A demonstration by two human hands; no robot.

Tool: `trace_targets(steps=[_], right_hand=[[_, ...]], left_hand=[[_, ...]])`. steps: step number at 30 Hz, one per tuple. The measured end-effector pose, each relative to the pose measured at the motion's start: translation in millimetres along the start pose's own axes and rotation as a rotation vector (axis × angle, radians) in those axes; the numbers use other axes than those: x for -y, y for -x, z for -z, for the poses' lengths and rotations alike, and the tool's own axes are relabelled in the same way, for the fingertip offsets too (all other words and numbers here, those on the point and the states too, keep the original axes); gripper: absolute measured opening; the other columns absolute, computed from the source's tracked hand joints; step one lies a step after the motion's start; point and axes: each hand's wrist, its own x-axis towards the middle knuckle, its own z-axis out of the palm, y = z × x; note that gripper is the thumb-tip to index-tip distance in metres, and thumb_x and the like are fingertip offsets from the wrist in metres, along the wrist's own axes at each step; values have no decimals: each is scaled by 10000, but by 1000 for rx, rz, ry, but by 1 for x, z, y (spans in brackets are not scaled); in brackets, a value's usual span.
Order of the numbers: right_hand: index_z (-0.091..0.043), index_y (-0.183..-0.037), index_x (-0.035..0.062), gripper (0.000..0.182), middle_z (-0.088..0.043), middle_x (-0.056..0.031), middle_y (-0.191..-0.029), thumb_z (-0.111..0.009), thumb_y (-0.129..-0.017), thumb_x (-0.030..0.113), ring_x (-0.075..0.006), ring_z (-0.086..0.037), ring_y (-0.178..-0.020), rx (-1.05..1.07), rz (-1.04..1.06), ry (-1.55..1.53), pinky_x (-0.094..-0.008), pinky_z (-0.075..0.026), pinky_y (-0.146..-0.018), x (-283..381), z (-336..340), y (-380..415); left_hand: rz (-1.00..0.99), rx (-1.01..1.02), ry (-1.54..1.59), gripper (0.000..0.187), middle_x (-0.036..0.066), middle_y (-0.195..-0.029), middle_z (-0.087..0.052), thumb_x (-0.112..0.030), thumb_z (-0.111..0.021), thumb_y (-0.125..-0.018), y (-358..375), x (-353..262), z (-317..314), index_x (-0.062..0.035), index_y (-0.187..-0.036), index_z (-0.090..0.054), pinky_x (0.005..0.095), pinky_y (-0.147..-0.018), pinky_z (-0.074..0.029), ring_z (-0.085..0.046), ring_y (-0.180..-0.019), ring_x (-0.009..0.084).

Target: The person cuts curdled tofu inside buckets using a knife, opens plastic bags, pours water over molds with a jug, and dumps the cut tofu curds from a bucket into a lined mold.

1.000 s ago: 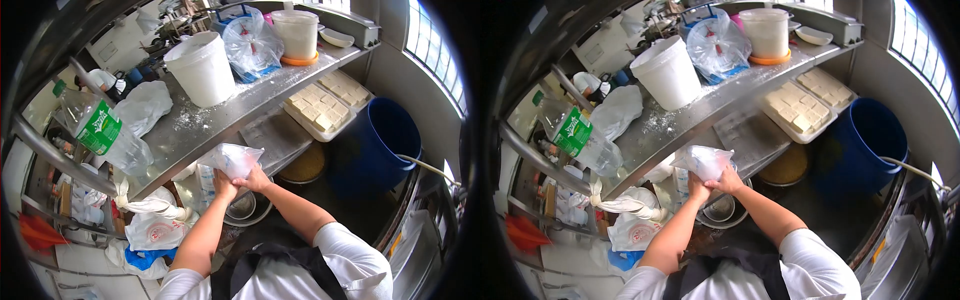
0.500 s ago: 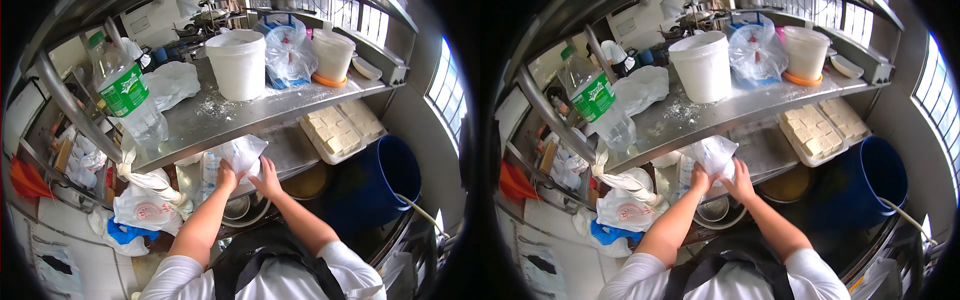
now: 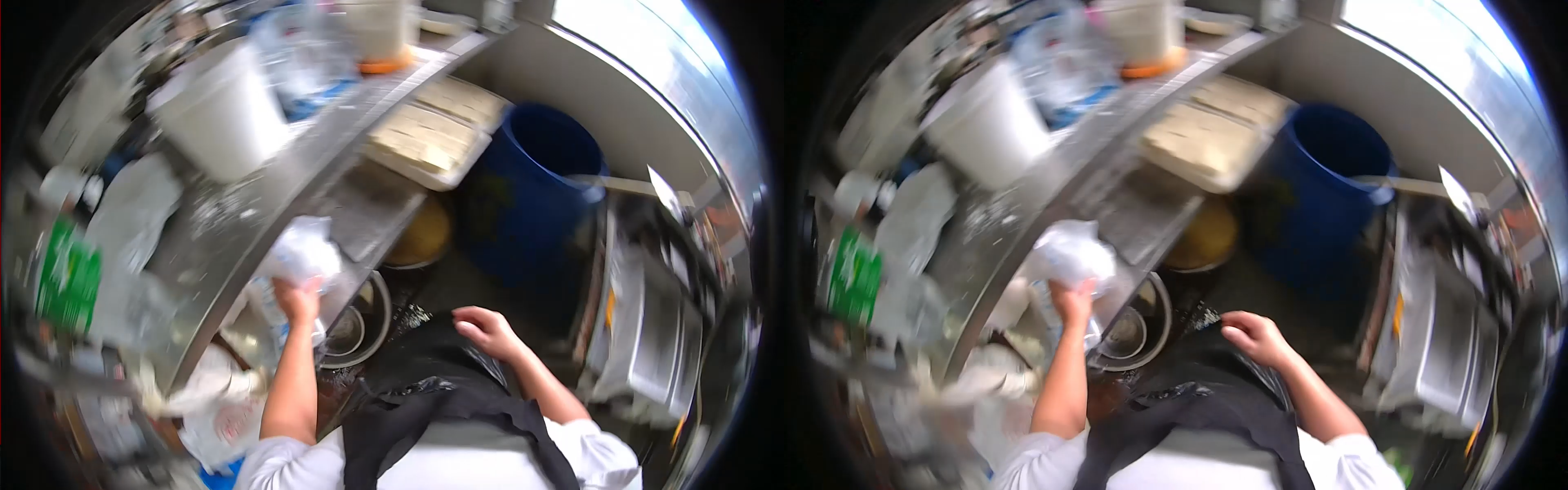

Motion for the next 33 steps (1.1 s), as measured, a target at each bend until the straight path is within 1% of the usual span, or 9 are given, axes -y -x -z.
trace_targets(steps=[2, 6, 7, 12, 15, 23, 26, 30, 33], right_hand=[[-664, -1323, 14, 404, -713, -142, -1244, -674, -1023, 284, -212, -665, -1166, 160, -41, -224, -368, -524, -1019, 52, -10, 23], [-658, -1324, 0, 465, -624, -170, -1391, -666, -1029, 359, -284, -539, -1358, 548, 187, -264, -412, -410, -1152, 66, -54, 63], [-653, -1347, -3, 456, -603, -206, -1419, -656, -1038, 333, -344, -515, -1388, 512, 140, -285, -444, -384, -1178, 66, -56, 73], [-693, -1267, 5, 404, -631, -182, -1372, -677, -1023, 326, -323, -548, -1352, 348, -76, -309, -426, -418, -1149, 63, -72, 112], [-709, -1239, 42, 423, -729, -86, -1123, -683, -1011, 398, -192, -655, -1079, 268, -97, -287, -354, -519, -945, 60, -82, 126], [-713, -1230, 52, 412, -739, -102, -1093, -674, -1011, 399, -198, -671, -1049, 111, -187, -294, -363, -530, -915, 68, -85, 176], [-710, -1217, 46, 380, -737, -121, -1081, -671, -1012, 363, -237, -688, -1028, -3, -209, -207, -387, -543, -900, 68, -82, 205], [-700, -1191, 22, 342, -724, -170, -1104, -664, -1006, 307, -304, -703, -1019, -306, -182, 61, -426, -555, -889, 53, -74, 258], [-703, -1181, 14, 330, -725, -144, -1086, -692, -995, 287, -263, -704, -1002, -415, -172, -57, -393, -556, -887, 61, -61, 313]], left_hand=[[-187, -43, -139, 900, 348, -1340, -564, -357, -905, -743, -3, 11, -3, 135, -1376, -495, 589, -1119, -372, -515, -1260, 524], [12, -191, 19, 769, 276, -1128, -613, -368, -915, -747, -4, 22, -14, 116, -1234, -567, 601, -958, -460, -591, -1070, 497], [34, -197, -18, 776, 274, -1121, -611, -407, -916, -743, -3, 23, -14, 119, -1196, -569, 601, -937, -467, -597, -1045, 496], [58, -67, -165, 882, 281, -1096, -609, -607, -872, -732, -11, 5, 2, 126, -1107, -554, 590, -914, -479, -601, -1017, 503], [1, -75, -224, 918, 300, -1167, -599, -620, -854, -742, -22, 19, -10, 116, -1186, -531, 606, -923, -484, -582, -1085, 521], [360, 128, -381, 1278, 285, -1440, -498, -815, -784, -647, -37, -17, 3, 77, -1464, -370, 654, -975, -488, -514, -1284, 525], [309, -3, -335, 1365, 321, -1441, -480, -853, -763, -637, -33, -1, -12, 97, -1499, -298, 646, -1001, -474, -500, -1304, 523], [83, -192, -184, 1256, 392, -1411, -467, -781, -735, -770, 8, -45, 0, 147, -1496, -300, 616, -1053, -447, -505, -1278, 548], [-163, 115, 258, 741, 295, -1282, -604, -418, -714, -984, 75, -131, 29, 85, -1451, -433, 522, -1021, -495, -620, -1166, 413]])
